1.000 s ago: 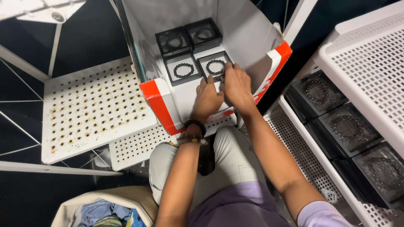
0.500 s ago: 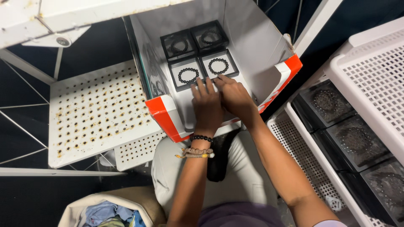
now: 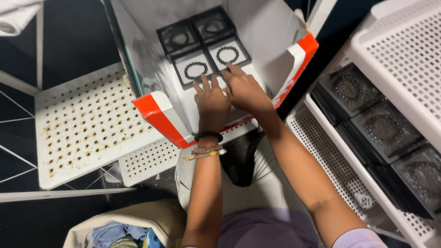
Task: The person sits on the floor and organizes black beaded bracelets by transferring them from a white plastic basket into a white storage box with compartments. They handle the bracelets and the box repeatedly, arranging them neatly inside the box.
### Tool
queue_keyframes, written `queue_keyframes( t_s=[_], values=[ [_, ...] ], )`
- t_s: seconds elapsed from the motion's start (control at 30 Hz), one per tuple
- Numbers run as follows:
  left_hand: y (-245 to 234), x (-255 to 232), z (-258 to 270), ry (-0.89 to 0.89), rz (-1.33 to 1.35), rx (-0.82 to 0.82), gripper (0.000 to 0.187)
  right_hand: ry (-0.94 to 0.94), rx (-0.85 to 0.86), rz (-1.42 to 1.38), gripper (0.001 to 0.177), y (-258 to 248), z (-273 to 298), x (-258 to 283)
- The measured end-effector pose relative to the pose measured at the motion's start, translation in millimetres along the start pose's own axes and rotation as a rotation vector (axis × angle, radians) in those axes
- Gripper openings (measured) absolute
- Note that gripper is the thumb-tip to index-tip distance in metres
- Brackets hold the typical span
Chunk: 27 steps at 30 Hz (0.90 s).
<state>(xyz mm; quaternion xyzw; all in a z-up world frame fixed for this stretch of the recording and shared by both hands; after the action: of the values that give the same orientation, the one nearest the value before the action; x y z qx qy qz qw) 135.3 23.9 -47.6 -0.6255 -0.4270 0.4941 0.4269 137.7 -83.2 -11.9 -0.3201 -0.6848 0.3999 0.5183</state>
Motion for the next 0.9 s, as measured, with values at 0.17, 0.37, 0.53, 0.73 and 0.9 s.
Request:
queue_keyframes(
  t_s=[0.17, 0.37, 0.53, 0.73, 0.9],
  values=[
    [-64, -34, 42, 0.253, 0.084, -0.691, 0.031, -0.377, -0.546, -0.31, 0.024, -22, 26, 26],
    [-48, -71, 136, 0.375, 0.682, -0.799, 0.046, -0.419, -0.89, -0.223, 0.028, -21, 142, 3],
    [31, -114, 186, 0.435, 1.082, -0.332, 0.042, -0.092, -0.914, -0.347, 0.02, -42, 248, -35],
    [21, -179, 182, 0.912, 0.773, -0.17, 0.042, -0.029, -1.008, 0.021, 0.014, -106, 346, -41],
    [-18, -224, 184, 1.09, 0.617, -0.305, 0.028, 0.188, -1.063, 0.287, 0.015, -132, 386, -36]
  ],
)
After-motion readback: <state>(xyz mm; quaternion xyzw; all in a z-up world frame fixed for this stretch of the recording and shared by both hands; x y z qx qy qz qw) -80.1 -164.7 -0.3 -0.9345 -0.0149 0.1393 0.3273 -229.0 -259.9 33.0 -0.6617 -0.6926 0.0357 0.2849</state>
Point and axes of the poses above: each hand's wrist, its own z-axis away from the middle knuckle, its own y-axis out of the palm, x = y × z, the point moved 4 cm from there along -z, towards the middle knuckle, and after that the axes turned 6 degrees about -z, right-handed, at the moved point
